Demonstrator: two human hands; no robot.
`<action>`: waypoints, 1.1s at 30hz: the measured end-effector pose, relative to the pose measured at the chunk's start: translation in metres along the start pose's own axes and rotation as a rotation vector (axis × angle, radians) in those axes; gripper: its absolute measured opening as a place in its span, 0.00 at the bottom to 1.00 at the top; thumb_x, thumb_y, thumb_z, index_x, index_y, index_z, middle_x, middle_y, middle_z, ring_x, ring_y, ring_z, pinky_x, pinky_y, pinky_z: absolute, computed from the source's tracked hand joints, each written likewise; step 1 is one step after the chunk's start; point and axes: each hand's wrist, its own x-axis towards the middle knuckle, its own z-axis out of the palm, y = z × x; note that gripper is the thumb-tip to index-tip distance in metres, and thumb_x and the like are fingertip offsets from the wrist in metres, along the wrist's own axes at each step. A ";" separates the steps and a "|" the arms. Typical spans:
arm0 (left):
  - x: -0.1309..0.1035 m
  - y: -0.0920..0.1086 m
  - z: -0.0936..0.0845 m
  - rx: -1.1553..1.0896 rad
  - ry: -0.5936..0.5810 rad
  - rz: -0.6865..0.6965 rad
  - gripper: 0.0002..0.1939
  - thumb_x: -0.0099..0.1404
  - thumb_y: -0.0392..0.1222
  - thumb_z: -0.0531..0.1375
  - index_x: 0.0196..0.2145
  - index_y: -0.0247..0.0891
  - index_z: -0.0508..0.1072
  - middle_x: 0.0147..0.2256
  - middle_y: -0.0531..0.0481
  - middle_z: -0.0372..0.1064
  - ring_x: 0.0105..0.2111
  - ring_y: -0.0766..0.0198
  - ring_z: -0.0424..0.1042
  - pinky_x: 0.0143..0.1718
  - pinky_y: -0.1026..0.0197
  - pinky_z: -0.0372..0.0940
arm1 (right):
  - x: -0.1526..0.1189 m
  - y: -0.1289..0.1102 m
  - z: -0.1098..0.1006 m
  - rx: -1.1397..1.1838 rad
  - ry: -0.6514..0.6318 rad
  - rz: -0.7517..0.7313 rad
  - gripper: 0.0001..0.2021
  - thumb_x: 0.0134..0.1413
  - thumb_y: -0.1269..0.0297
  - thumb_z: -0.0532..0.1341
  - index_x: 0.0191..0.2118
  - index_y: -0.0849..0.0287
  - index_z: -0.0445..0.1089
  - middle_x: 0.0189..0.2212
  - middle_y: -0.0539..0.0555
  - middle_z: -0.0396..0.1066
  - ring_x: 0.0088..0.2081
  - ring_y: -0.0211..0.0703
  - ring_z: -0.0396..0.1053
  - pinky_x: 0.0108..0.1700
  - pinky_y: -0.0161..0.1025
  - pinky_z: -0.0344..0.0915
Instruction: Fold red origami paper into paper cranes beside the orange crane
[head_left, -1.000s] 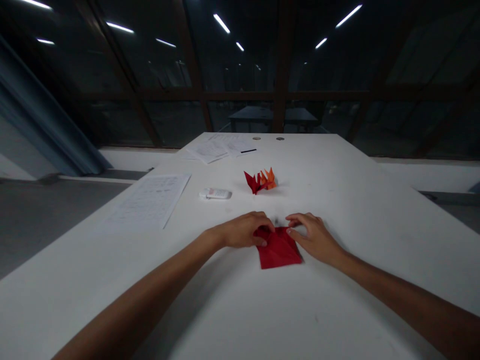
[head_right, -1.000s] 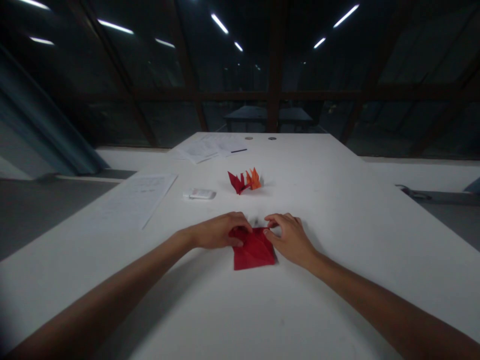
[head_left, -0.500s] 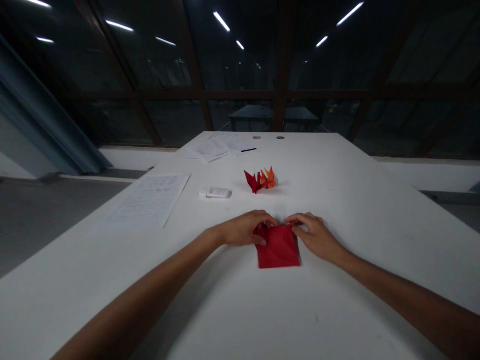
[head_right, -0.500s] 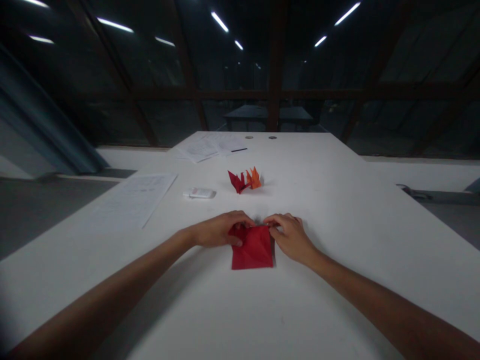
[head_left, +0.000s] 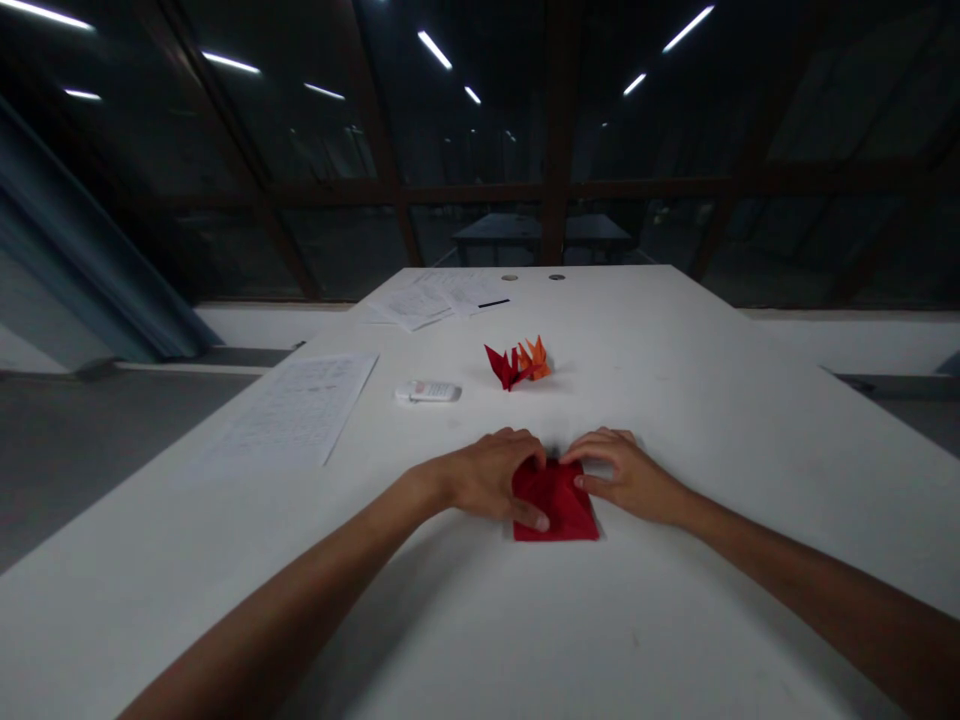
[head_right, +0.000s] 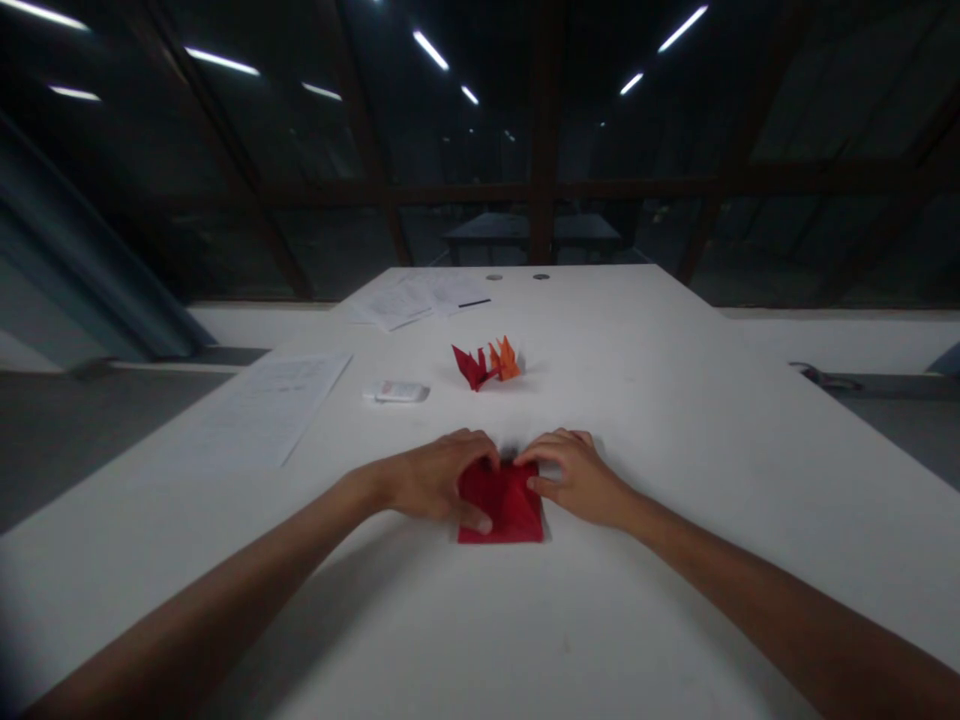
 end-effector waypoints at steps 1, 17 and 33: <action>-0.001 0.007 0.003 0.064 0.014 -0.041 0.36 0.49 0.66 0.69 0.47 0.38 0.70 0.45 0.43 0.68 0.45 0.49 0.66 0.47 0.50 0.64 | 0.000 0.002 0.000 0.006 0.002 -0.003 0.13 0.57 0.71 0.63 0.46 0.48 0.76 0.47 0.51 0.78 0.51 0.51 0.71 0.59 0.57 0.56; -0.008 0.028 -0.010 0.096 -0.030 -0.055 0.22 0.57 0.59 0.65 0.38 0.37 0.70 0.40 0.46 0.65 0.40 0.55 0.66 0.45 0.54 0.62 | 0.003 0.008 -0.001 0.264 0.123 -0.006 0.22 0.51 0.77 0.57 0.49 0.53 0.75 0.47 0.54 0.77 0.50 0.49 0.72 0.56 0.50 0.65; -0.014 0.020 -0.024 -0.089 -0.034 -0.097 0.11 0.57 0.44 0.61 0.37 0.38 0.69 0.39 0.47 0.70 0.36 0.59 0.70 0.36 0.59 0.63 | 0.000 0.000 0.000 0.071 0.041 -0.098 0.12 0.59 0.67 0.63 0.48 0.53 0.74 0.48 0.54 0.77 0.50 0.50 0.71 0.56 0.52 0.59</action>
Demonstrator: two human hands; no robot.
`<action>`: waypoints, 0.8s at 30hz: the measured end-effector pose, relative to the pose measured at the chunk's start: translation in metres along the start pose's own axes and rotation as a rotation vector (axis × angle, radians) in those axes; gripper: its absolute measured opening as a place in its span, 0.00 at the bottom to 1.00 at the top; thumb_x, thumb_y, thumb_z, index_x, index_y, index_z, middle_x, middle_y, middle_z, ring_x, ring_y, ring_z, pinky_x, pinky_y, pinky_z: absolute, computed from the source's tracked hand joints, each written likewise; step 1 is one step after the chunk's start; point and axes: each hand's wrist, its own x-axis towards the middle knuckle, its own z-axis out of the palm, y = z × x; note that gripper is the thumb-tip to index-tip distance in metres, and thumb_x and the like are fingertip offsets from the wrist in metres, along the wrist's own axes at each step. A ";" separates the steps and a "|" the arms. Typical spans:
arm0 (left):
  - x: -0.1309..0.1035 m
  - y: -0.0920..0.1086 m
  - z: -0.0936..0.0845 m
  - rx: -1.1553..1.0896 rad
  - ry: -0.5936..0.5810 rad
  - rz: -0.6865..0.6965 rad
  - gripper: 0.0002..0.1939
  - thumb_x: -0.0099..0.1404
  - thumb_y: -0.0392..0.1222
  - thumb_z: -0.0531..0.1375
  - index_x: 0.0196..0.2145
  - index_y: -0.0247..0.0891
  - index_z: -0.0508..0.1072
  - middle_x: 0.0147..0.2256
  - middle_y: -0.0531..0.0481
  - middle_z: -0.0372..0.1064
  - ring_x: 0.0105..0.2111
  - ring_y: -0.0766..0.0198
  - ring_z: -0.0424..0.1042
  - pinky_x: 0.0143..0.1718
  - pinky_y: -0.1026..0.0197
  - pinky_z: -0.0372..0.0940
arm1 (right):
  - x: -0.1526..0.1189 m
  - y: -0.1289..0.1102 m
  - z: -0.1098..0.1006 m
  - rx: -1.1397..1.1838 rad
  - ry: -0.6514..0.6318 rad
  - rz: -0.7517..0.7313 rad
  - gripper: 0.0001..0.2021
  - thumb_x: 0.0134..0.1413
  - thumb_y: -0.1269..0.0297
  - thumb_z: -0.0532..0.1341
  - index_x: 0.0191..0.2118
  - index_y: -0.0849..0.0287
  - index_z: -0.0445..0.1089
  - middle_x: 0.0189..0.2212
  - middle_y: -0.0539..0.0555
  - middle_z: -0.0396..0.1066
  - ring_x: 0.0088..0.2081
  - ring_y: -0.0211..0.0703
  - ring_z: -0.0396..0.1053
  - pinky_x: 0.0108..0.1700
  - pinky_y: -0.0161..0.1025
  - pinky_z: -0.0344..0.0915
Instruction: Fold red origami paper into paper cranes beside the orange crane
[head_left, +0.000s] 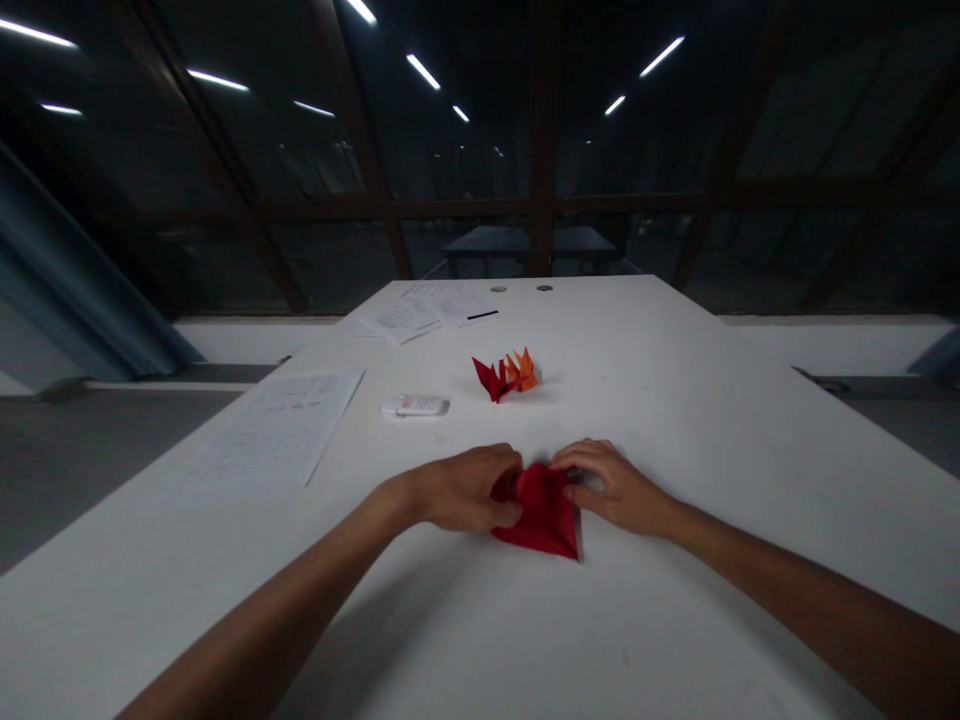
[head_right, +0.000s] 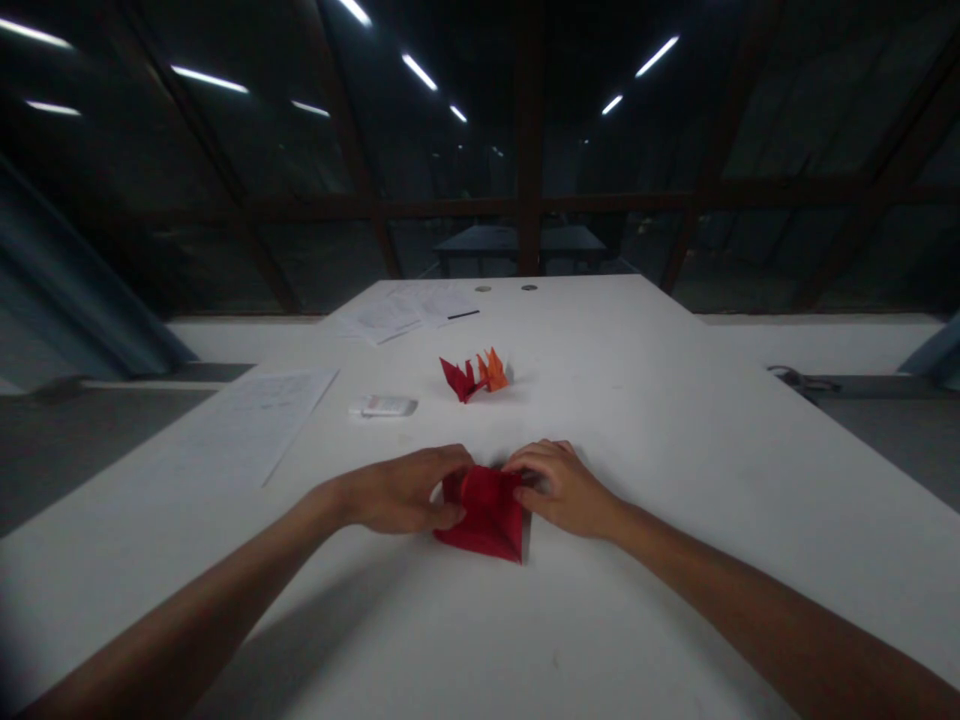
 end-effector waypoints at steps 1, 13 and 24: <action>0.000 0.000 0.001 -0.007 0.019 -0.010 0.09 0.56 0.42 0.61 0.36 0.38 0.68 0.38 0.47 0.70 0.35 0.59 0.70 0.35 0.59 0.63 | 0.001 0.000 0.002 -0.016 0.019 0.028 0.11 0.59 0.66 0.63 0.48 0.53 0.74 0.47 0.54 0.77 0.50 0.50 0.72 0.55 0.52 0.59; 0.020 0.004 0.032 -0.143 0.475 -0.231 0.21 0.58 0.36 0.58 0.50 0.39 0.62 0.31 0.49 0.73 0.29 0.59 0.73 0.28 0.63 0.60 | -0.002 -0.022 0.027 -0.077 0.290 0.349 0.17 0.51 0.70 0.63 0.48 0.53 0.70 0.31 0.47 0.77 0.36 0.43 0.74 0.45 0.42 0.64; 0.022 -0.007 0.023 -0.139 0.502 -0.195 0.14 0.55 0.28 0.54 0.40 0.39 0.66 0.30 0.51 0.72 0.29 0.63 0.71 0.30 0.63 0.61 | -0.008 -0.042 0.022 -0.167 0.214 0.115 0.09 0.64 0.62 0.59 0.48 0.54 0.71 0.44 0.55 0.76 0.46 0.50 0.70 0.52 0.50 0.58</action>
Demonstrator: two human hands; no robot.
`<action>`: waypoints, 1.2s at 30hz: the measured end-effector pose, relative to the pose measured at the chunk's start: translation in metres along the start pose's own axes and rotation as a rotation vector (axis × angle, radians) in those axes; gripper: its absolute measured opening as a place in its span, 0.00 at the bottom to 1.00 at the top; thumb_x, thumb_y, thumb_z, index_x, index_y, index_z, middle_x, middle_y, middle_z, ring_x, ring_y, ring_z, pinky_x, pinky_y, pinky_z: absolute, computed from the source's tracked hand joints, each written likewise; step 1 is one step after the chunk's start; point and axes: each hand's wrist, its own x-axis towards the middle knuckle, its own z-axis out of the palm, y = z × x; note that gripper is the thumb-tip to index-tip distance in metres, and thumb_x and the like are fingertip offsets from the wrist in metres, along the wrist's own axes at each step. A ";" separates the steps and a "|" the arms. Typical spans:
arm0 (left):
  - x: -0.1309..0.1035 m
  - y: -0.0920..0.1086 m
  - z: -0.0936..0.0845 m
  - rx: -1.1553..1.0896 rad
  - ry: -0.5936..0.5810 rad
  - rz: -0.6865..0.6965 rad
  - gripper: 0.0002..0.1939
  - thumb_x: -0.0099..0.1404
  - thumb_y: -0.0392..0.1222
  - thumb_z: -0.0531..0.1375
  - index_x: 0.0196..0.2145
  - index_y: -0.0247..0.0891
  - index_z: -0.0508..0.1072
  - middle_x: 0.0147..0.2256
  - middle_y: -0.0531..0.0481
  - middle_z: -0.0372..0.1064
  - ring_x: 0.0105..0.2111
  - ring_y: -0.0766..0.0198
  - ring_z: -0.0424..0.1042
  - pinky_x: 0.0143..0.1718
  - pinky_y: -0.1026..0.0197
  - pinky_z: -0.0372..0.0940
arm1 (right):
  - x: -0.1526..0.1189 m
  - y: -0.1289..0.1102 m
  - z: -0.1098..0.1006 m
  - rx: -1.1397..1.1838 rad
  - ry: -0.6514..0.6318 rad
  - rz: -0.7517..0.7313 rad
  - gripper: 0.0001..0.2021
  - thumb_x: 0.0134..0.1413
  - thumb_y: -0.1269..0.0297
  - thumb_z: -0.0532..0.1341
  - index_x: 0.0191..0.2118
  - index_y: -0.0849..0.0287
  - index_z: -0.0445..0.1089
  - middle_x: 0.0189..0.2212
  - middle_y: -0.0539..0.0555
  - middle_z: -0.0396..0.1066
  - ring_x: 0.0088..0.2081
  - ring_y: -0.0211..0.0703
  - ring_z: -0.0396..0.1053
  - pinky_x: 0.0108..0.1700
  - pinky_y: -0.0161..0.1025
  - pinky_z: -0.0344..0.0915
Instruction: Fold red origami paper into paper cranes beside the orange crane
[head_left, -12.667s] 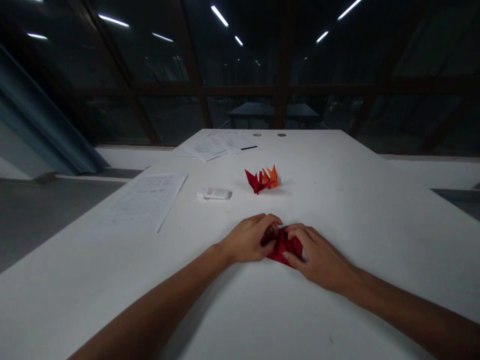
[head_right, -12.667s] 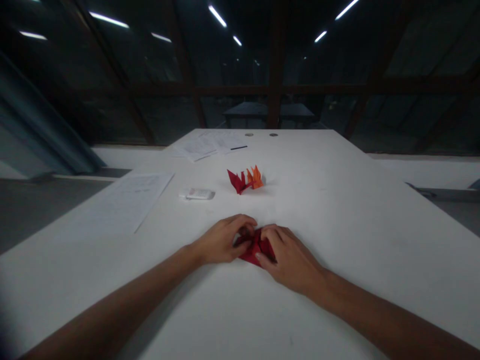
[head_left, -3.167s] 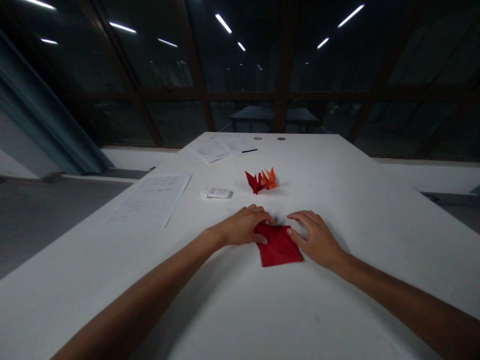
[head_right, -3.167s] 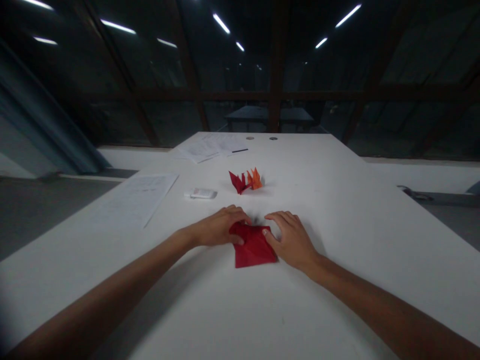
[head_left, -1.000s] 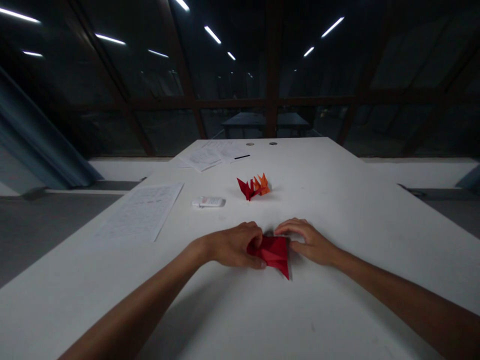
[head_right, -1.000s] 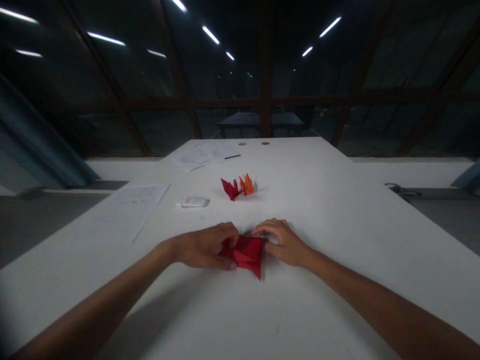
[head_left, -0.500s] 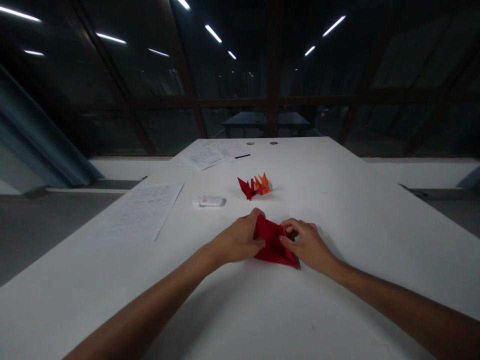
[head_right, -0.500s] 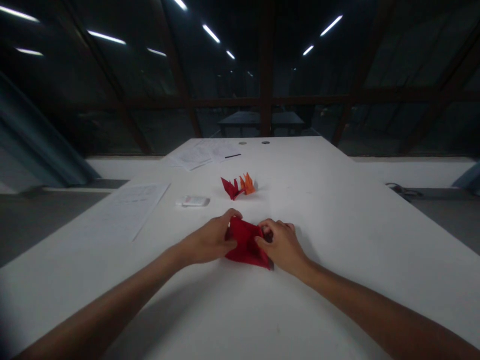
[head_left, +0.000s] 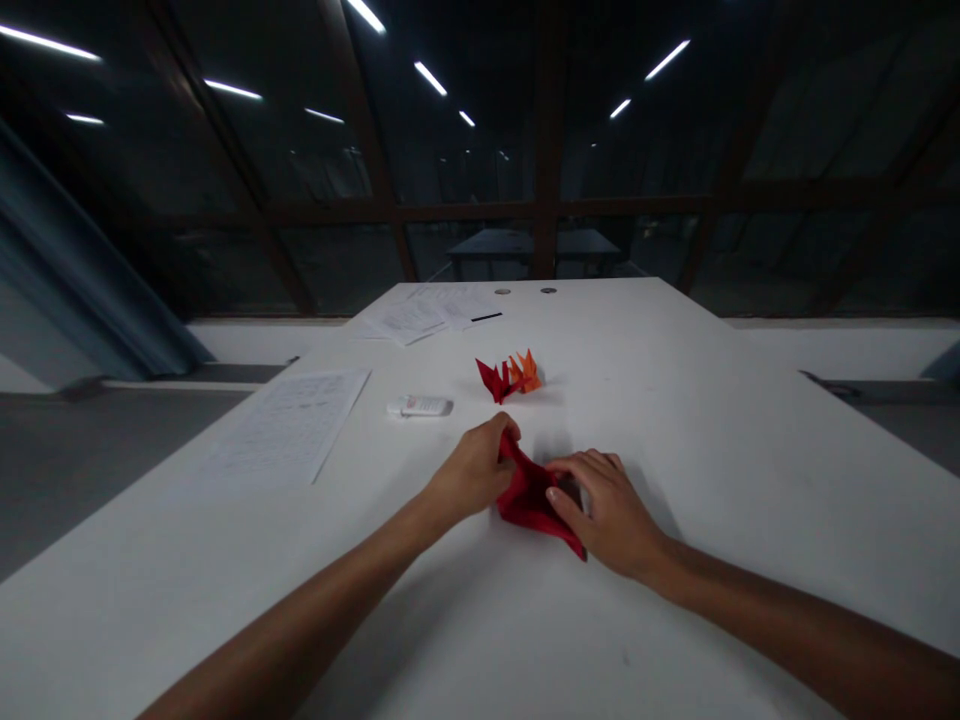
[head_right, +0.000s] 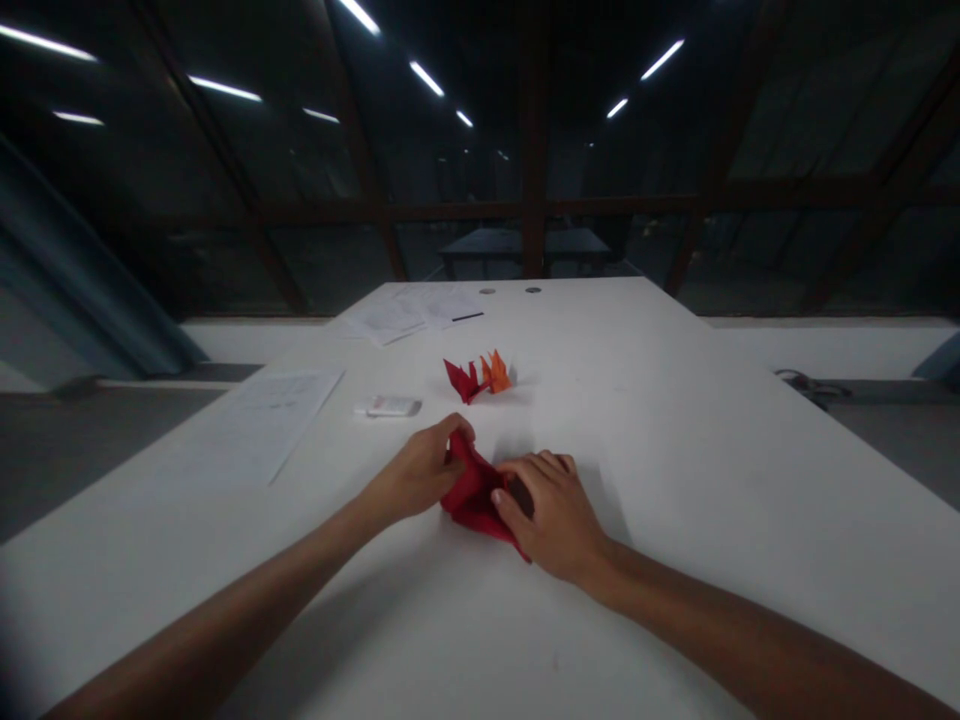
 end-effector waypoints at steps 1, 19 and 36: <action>0.000 0.000 0.000 -0.014 0.006 0.008 0.15 0.55 0.27 0.54 0.40 0.39 0.66 0.33 0.50 0.73 0.32 0.62 0.72 0.32 0.63 0.62 | -0.001 -0.001 -0.001 0.013 -0.010 -0.036 0.10 0.65 0.61 0.59 0.49 0.54 0.71 0.45 0.55 0.76 0.47 0.50 0.69 0.52 0.50 0.58; 0.010 -0.022 -0.006 -0.078 -0.025 -0.005 0.11 0.61 0.35 0.58 0.42 0.38 0.69 0.31 0.50 0.76 0.30 0.62 0.73 0.31 0.63 0.62 | -0.010 -0.012 0.004 -0.186 -0.230 -0.314 0.13 0.64 0.55 0.60 0.48 0.55 0.74 0.46 0.56 0.77 0.50 0.50 0.71 0.66 0.56 0.50; 0.014 -0.048 -0.035 -0.344 -0.549 0.258 0.17 0.56 0.48 0.71 0.42 0.39 0.79 0.53 0.43 0.68 0.49 0.59 0.71 0.53 0.57 0.65 | -0.012 -0.007 0.010 -0.081 -0.132 -0.220 0.10 0.64 0.72 0.56 0.42 0.57 0.75 0.43 0.56 0.79 0.50 0.48 0.75 0.71 0.60 0.47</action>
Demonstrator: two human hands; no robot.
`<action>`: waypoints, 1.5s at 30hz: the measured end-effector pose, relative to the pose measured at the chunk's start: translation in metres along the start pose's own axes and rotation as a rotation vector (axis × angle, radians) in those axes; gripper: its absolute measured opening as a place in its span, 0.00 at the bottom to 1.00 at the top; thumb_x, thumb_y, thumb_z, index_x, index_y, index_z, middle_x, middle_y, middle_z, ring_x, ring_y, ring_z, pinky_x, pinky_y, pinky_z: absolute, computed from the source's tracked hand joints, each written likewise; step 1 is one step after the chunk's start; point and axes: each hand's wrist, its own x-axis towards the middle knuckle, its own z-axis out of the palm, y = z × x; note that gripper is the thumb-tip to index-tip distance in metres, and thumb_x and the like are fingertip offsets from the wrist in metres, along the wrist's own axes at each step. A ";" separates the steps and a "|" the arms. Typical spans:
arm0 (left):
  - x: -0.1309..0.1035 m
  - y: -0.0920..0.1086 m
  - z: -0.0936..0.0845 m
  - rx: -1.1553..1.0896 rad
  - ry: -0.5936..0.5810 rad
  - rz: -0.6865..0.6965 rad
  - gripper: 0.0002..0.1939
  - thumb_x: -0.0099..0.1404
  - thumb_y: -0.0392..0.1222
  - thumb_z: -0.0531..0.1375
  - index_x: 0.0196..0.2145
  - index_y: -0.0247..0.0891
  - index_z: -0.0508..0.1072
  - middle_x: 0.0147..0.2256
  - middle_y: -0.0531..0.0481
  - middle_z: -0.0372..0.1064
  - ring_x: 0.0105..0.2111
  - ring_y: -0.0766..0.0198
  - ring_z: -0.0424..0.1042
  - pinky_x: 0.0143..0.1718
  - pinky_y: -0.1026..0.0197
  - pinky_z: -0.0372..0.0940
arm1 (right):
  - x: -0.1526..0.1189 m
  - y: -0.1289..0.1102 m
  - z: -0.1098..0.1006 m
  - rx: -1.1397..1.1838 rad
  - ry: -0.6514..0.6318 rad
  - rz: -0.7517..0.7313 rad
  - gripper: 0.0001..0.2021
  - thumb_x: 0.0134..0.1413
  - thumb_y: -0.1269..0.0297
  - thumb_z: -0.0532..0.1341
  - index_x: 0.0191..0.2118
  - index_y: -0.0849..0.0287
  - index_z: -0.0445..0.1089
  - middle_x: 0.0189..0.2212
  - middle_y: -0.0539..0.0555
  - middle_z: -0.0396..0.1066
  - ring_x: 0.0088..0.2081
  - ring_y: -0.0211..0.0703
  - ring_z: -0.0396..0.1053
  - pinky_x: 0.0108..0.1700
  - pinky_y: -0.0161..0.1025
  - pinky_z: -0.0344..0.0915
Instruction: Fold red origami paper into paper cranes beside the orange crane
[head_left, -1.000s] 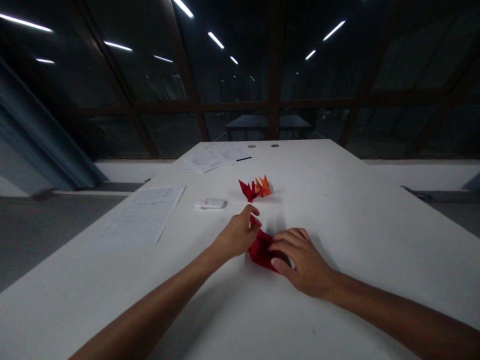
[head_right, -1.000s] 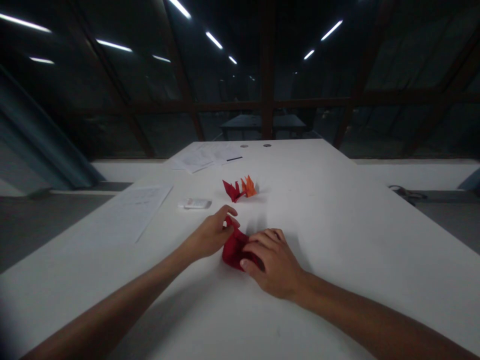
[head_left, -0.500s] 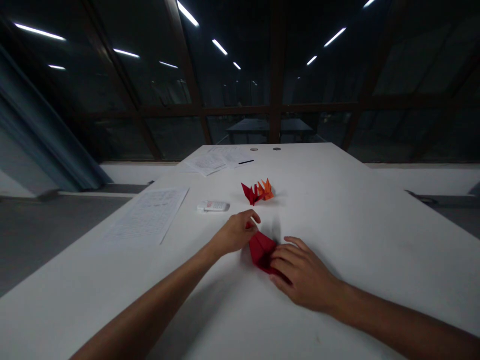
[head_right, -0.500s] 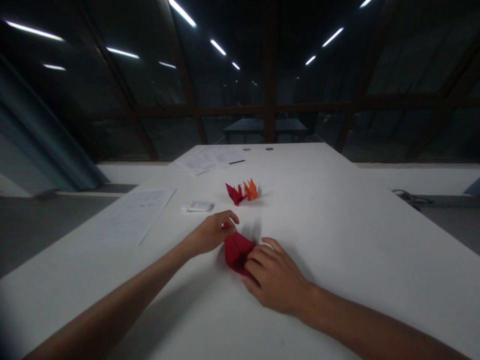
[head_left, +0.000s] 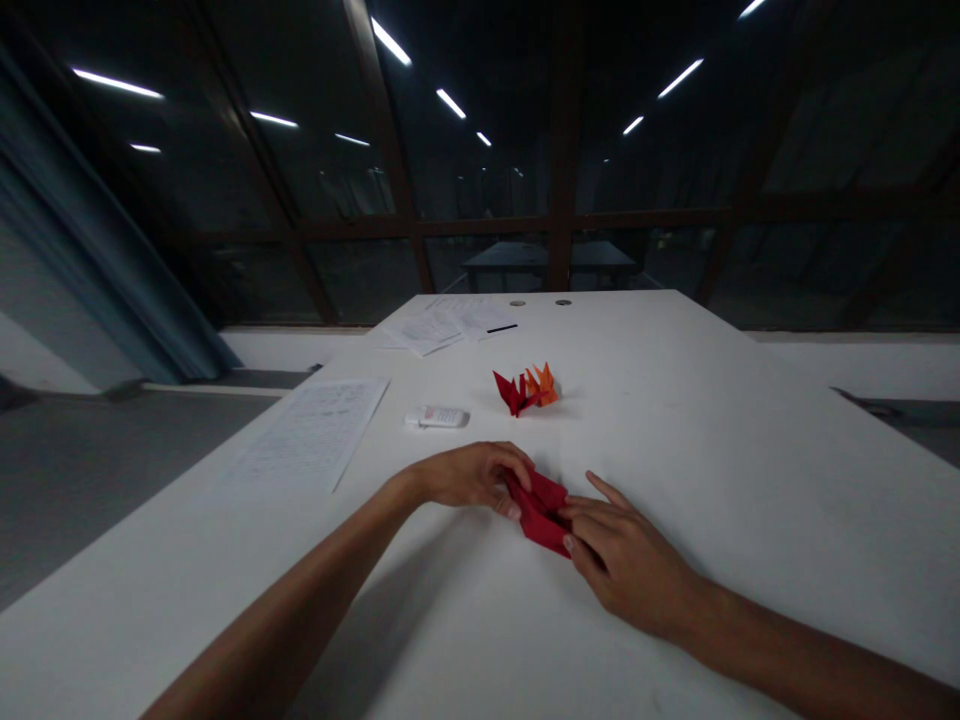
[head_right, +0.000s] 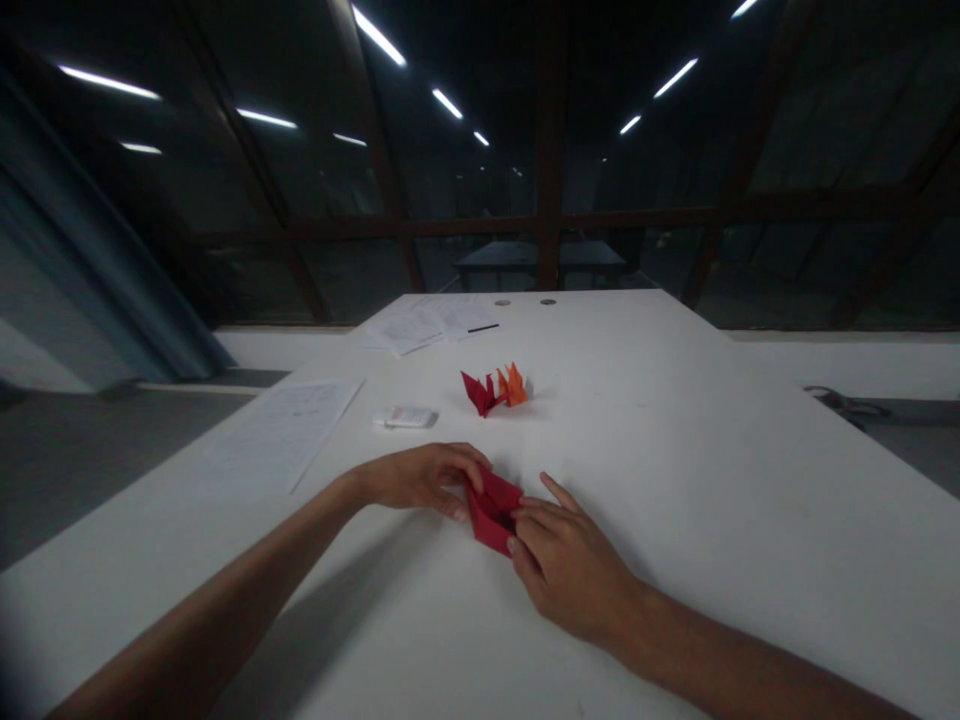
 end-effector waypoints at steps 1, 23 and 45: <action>0.001 0.000 0.000 0.035 0.008 0.006 0.15 0.58 0.49 0.70 0.41 0.39 0.79 0.51 0.43 0.69 0.47 0.60 0.72 0.52 0.57 0.65 | 0.000 0.000 0.000 0.002 0.006 0.004 0.09 0.63 0.72 0.57 0.42 0.57 0.75 0.43 0.56 0.79 0.49 0.48 0.75 0.71 0.61 0.48; 0.009 -0.005 0.008 0.289 0.268 -0.131 0.22 0.61 0.40 0.63 0.53 0.39 0.67 0.35 0.52 0.74 0.31 0.64 0.71 0.35 0.64 0.63 | 0.000 -0.001 -0.002 -0.022 -0.015 0.057 0.09 0.50 0.77 0.59 0.34 0.55 0.69 0.42 0.55 0.79 0.50 0.49 0.75 0.70 0.62 0.47; 0.010 0.028 0.028 0.648 0.072 -0.202 0.05 0.64 0.41 0.55 0.37 0.41 0.68 0.34 0.50 0.75 0.33 0.61 0.72 0.32 0.62 0.59 | 0.004 0.013 -0.005 -0.021 0.066 0.205 0.20 0.51 0.71 0.67 0.50 0.55 0.68 0.49 0.57 0.73 0.50 0.52 0.69 0.54 0.52 0.64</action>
